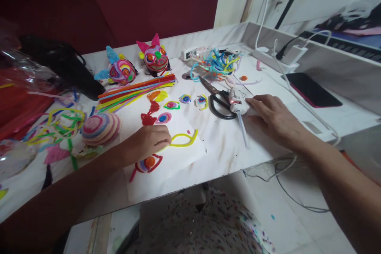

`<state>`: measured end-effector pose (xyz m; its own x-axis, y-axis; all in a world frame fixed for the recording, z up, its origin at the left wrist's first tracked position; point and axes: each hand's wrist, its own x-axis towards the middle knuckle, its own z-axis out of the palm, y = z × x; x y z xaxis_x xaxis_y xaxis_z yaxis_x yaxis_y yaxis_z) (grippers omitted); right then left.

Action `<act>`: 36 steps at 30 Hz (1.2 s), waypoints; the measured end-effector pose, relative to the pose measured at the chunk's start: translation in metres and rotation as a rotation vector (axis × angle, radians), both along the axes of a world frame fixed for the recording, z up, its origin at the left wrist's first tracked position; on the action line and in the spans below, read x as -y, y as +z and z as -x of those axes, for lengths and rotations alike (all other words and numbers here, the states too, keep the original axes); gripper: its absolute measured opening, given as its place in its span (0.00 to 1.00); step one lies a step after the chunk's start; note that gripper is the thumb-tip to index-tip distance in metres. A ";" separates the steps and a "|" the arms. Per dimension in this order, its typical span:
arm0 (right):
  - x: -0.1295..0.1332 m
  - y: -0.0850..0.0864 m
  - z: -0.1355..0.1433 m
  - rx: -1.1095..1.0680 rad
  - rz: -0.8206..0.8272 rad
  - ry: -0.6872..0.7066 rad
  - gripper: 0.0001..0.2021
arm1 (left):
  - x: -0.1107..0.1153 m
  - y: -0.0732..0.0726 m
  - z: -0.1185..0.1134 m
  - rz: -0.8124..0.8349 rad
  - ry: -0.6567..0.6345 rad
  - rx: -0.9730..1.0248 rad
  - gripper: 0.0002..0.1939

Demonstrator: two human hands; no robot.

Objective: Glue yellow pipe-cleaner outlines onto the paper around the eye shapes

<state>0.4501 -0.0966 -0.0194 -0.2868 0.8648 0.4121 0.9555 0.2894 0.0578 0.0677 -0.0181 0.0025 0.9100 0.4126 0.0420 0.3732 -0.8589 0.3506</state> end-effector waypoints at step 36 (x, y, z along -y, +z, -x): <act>-0.024 0.019 0.132 0.099 0.115 0.556 0.13 | 0.005 0.003 -0.002 -0.034 0.011 -0.061 0.11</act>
<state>0.3186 -0.0730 -0.0001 -0.7438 0.6105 0.2720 0.6493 0.7565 0.0776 0.0701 -0.0227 0.0057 0.9068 0.4216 0.0005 0.4023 -0.8657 0.2979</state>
